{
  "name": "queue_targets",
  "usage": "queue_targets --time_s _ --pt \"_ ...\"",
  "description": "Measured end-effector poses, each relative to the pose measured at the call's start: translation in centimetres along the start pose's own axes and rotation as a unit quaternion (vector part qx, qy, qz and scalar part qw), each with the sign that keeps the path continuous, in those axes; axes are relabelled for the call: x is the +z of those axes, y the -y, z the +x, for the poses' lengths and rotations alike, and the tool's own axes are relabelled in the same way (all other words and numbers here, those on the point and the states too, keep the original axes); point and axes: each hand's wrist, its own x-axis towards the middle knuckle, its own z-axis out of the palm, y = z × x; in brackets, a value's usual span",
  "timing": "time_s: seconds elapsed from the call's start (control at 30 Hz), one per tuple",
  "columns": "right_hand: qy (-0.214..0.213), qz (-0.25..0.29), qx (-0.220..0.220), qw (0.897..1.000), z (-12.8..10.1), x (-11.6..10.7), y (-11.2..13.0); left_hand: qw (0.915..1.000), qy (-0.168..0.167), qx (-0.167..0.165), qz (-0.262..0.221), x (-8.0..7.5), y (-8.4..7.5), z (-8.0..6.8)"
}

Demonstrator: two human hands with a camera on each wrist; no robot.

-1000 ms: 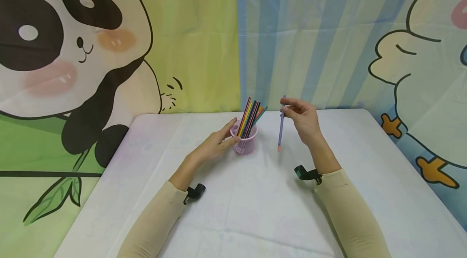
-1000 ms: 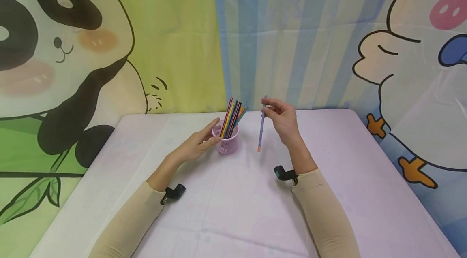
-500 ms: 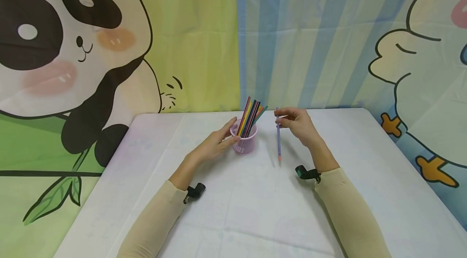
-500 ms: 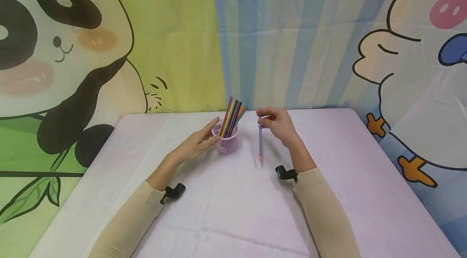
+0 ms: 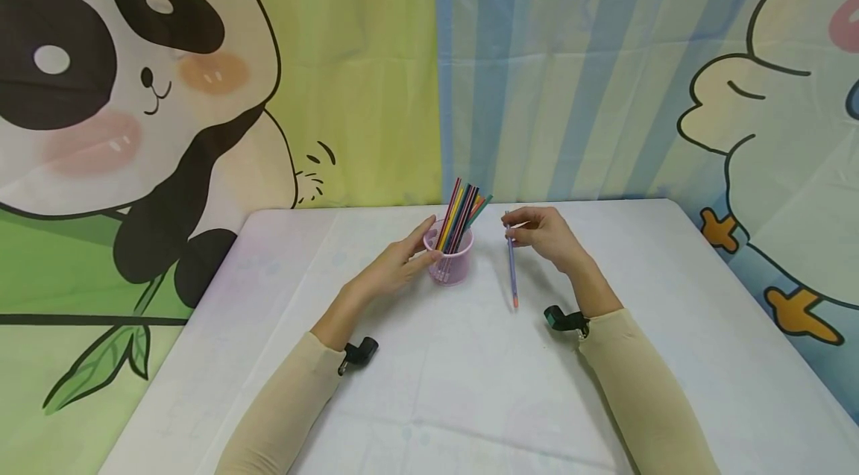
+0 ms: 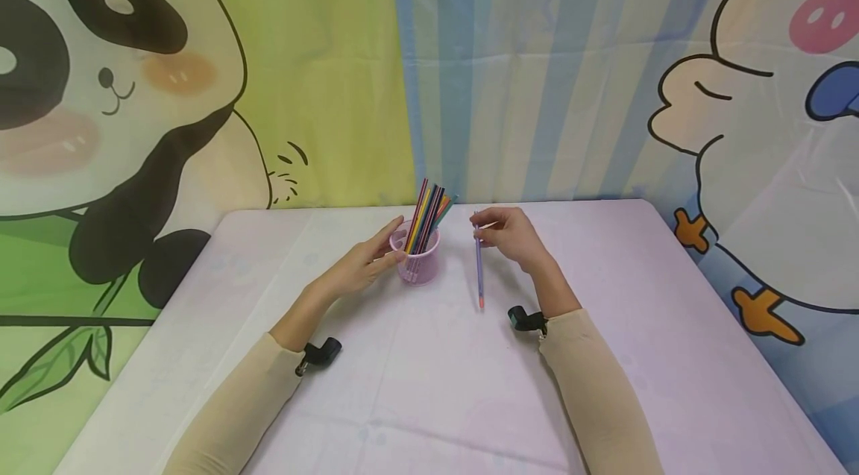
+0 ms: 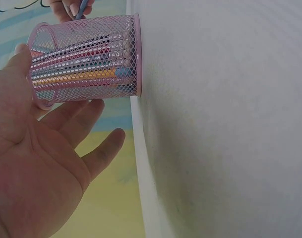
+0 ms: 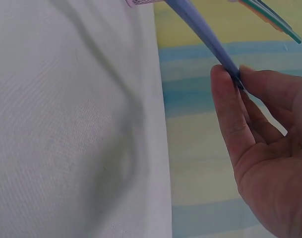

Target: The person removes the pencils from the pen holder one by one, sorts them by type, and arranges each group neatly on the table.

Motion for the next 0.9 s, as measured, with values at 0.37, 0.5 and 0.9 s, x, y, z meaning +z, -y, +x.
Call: queue_targets --time_s 0.37,0.5,0.9 --pt "0.024 -0.035 0.030 0.999 0.1 0.0 -0.3 1.0000 0.000 -0.004 -0.001 0.0 0.2 0.1" --pt "0.028 -0.047 0.040 0.998 0.2 0.2 -0.6 1.0000 0.000 -0.002 -0.005 0.0 0.2 0.0" --pt "0.051 -0.088 0.055 0.993 0.3 0.3 -1.4 1.0000 0.002 0.004 -0.004 0.0 0.1 0.0"
